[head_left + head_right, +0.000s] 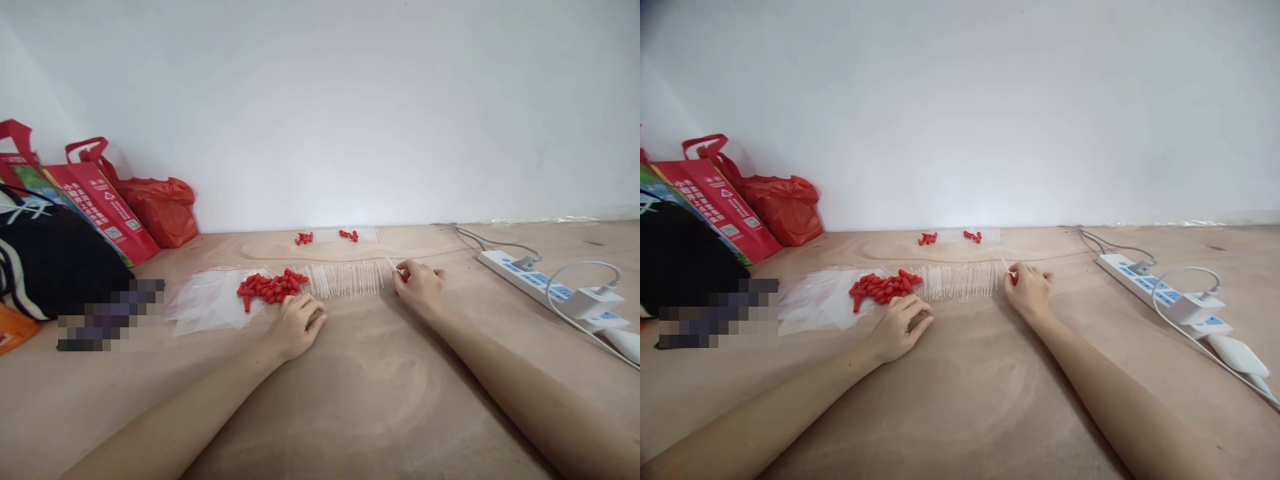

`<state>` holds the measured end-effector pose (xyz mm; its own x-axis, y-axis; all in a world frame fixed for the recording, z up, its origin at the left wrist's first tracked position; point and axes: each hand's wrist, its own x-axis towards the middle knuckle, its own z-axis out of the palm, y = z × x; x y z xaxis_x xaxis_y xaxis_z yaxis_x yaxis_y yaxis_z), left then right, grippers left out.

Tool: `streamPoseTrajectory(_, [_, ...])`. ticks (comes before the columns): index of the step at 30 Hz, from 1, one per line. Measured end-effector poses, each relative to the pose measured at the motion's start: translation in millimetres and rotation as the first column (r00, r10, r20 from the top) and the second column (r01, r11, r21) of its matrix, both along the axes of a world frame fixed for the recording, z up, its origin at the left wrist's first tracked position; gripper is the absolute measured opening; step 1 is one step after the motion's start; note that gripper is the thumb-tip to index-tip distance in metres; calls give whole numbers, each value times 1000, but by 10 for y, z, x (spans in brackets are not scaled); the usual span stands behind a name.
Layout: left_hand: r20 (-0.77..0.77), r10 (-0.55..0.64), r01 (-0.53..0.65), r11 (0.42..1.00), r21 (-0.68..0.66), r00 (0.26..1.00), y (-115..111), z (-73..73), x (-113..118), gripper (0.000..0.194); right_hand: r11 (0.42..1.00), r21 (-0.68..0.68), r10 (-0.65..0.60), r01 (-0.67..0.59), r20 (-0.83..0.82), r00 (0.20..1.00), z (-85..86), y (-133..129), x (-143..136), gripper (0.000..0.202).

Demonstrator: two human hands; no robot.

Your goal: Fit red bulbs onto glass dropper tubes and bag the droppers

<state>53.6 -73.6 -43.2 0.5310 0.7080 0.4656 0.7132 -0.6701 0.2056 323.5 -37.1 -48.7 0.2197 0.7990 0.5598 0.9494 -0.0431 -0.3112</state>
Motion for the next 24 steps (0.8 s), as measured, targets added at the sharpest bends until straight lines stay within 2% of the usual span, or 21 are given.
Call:
streamPoseTrajectory(3, [-14, -74, 72, 995, -71, 997, 0, 13, 9, 15, 989, -150, 2, 16, 120, 993, -29, 25, -49, 23])
streamPoseTrajectory(6, [15, -94, 95, 991, -98, 995, 3, 18, 9, 14, 977, -214, 33, 7, 182, 983, -44, 23, -85, 29])
streamPoseTrajectory(9, [28, -97, 100, 989, -112, 995, 4, 21, 5, 12, 974, -225, 26, 17, 184, 983, -48, 22, -86, 33])
streamPoseTrajectory(16, [37, -93, 97, 989, -114, 995, -1, 31, 16, 10, 965, -258, -5, 54, 186, 983, -21, 90, -118, 26])
streamPoseTrajectory(24, [25, -88, 91, 988, -125, 996, 4, 29, 11, 10, 980, -197, 18, 23, 203, 979, -33, 73, -145, 37])
